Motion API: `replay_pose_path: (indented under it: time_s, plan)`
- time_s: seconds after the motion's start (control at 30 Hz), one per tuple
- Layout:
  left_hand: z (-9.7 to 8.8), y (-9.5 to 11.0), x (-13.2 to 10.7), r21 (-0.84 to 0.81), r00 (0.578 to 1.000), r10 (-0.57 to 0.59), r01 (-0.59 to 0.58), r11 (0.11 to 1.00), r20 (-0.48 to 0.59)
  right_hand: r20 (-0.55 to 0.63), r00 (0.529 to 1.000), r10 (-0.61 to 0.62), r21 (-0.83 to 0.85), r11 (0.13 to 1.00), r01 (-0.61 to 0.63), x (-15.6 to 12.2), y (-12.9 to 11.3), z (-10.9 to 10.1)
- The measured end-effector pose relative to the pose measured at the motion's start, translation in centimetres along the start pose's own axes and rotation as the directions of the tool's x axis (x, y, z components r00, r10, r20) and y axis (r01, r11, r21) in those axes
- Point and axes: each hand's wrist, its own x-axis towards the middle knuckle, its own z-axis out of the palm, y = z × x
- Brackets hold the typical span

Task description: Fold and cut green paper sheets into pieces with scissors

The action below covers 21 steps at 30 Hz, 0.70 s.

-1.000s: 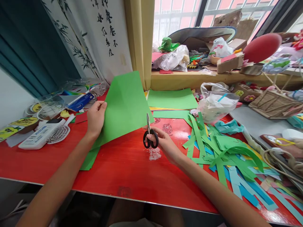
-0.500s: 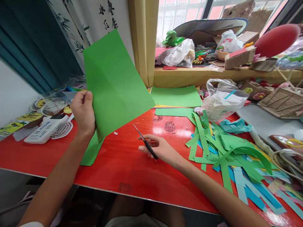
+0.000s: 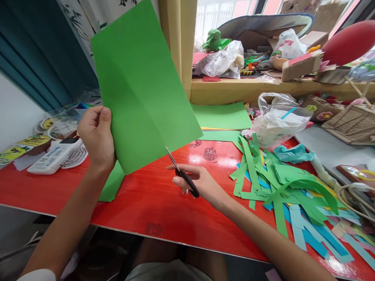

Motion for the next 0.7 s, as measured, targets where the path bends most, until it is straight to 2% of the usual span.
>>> replay_pose_path:
  time_s: [0.17, 0.37, 0.57, 0.7]
  plan:
    - [0.1, 0.33, -0.37, -0.05, 1.0, 0.022, -0.022, 0.999, -0.012, 0.006, 0.999, -0.048, 0.013, 0.999, 0.048, -0.21, 0.31, -0.05]
    - [-0.2, 0.7, -0.47, 0.071, 1.0, -0.026, 0.025, 0.997, 0.012, 0.009, 0.999, -0.046, 0.014, 0.999, 0.046, -0.4, 0.61, -0.18]
    - [-0.06, 0.26, -0.29, -0.09, 0.997, 0.068, -0.071, 0.993, -0.033, 0.026, 0.997, -0.066, 0.022, 0.998, 0.065, -0.44, 0.34, -0.17]
    - [0.01, -0.07, -0.24, -0.128, 0.996, 0.076, -0.08, 0.989, -0.036, 0.037, 0.996, -0.076, 0.028, 0.997, 0.075, -0.42, 0.23, -0.14]
